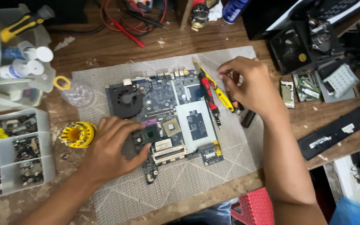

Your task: Installing and securing a CPU on a laptop motherboard using a screwdriver

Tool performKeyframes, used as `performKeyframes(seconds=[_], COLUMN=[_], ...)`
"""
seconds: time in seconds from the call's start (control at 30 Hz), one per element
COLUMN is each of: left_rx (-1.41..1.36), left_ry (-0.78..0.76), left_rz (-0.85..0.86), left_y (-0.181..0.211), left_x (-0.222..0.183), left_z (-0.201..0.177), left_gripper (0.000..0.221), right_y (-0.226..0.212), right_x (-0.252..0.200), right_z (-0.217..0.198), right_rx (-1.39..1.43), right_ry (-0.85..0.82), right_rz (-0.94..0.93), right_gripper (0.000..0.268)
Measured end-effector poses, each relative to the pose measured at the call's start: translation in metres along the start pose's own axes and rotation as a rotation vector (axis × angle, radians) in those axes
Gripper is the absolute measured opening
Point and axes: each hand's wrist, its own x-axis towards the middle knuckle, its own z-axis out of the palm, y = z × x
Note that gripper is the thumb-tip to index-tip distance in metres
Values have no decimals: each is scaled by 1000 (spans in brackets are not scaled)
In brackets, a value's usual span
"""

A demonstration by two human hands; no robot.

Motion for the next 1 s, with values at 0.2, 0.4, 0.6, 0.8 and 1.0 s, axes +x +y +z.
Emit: performKeyframes(seconds=[0.2, 0.4, 0.6, 0.8, 1.0], left_rx=[5, -114, -133, -317, -359], left_ry=[-110, 71, 201, 312, 247], left_rz=[156, 265, 254, 96, 97], left_y=[-10, -13, -23, -21, -23], left_x=[-14, -19, -29, -24, -30], left_z=[0, 3, 10, 8, 13], left_gripper=[48, 44, 43, 38, 40], right_y=[6, 4, -23, -21, -31], right_x=[4, 0, 3, -6, -5], right_z=[4, 1, 0, -3, 11], right_rx=[118, 145, 91, 140, 84], right_ry=[-263, -315, -605, -577, -482], right_rz=[184, 159, 443, 417, 440], right_gripper=[20, 12, 14, 25, 26])
